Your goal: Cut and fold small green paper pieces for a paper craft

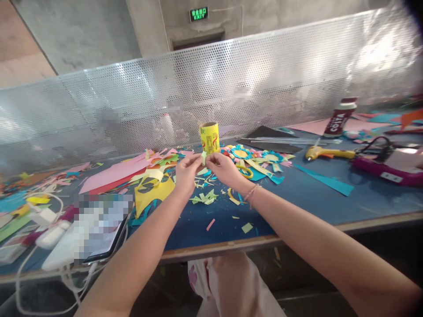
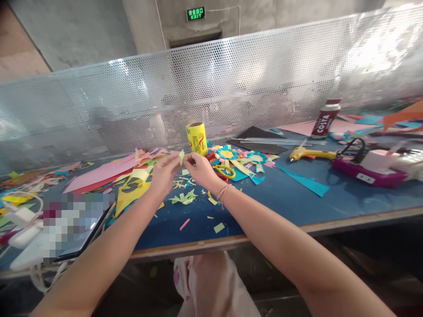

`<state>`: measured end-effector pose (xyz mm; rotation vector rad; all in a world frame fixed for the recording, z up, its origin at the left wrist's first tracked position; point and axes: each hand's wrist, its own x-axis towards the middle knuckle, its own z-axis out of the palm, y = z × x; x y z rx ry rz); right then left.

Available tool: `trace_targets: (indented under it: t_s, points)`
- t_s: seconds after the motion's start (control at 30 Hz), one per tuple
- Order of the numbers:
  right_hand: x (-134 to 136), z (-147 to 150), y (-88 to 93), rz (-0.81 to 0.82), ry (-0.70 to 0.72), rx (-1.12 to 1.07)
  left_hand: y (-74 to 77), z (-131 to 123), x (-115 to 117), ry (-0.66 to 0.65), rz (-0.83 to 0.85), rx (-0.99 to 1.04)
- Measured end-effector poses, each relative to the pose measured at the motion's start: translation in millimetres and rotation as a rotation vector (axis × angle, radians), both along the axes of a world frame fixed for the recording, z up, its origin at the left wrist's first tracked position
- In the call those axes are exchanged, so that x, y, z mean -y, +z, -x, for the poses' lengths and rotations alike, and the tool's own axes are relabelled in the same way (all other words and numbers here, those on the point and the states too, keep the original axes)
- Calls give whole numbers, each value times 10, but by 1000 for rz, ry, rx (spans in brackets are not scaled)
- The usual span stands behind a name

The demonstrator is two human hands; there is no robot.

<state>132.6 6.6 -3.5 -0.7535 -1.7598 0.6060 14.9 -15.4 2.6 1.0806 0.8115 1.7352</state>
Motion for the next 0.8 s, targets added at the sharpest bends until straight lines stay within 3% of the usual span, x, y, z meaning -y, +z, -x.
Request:
trace_targets:
  t_s: [0.4,0.8]
  points:
    - [-38,-14,-14,38,-17,4,-48,121,-105,-51,-53,-193]
    - [-79,-16,-52,82,35,-199,-20,91,-74,-35,-34,-148]
